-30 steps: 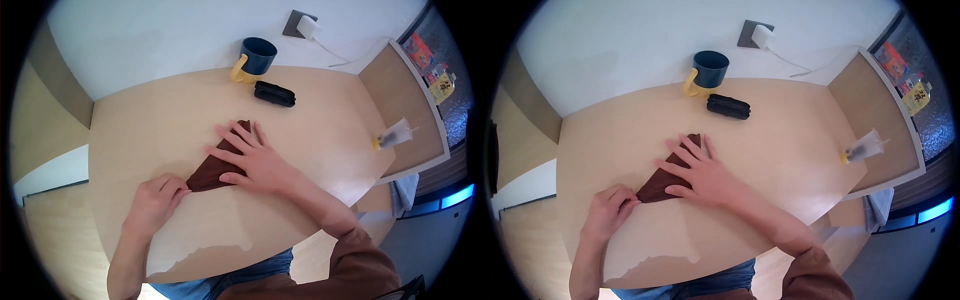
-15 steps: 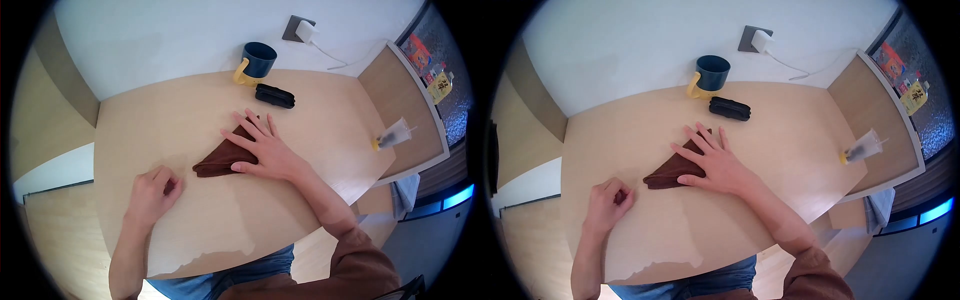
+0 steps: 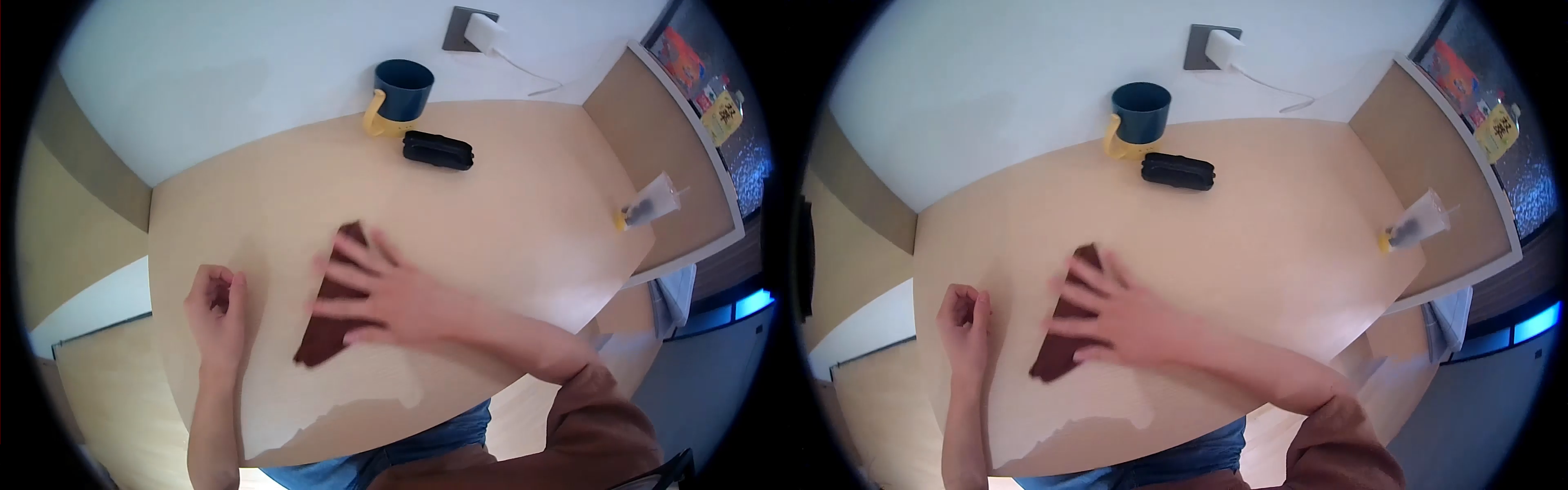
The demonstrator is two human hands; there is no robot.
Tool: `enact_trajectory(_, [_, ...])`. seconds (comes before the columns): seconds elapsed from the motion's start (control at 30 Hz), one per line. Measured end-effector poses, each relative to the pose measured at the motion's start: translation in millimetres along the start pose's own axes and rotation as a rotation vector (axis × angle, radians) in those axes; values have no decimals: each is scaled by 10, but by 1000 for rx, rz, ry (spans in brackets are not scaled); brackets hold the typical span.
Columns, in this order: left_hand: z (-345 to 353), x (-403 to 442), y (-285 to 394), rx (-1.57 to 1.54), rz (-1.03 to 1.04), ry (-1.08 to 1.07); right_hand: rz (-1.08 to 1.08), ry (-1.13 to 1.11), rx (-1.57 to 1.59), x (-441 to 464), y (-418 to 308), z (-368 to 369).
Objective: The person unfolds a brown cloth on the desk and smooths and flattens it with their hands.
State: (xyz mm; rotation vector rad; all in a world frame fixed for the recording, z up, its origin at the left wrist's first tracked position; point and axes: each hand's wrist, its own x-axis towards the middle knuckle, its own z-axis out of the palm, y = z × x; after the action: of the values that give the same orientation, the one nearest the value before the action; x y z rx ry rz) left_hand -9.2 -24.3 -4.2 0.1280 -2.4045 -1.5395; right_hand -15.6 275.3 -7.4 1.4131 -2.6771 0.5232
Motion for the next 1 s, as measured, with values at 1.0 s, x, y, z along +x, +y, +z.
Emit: enact_trajectory(1.0, [16,-118,115,41,116,-292,205,100,-6,-68,285,-161])
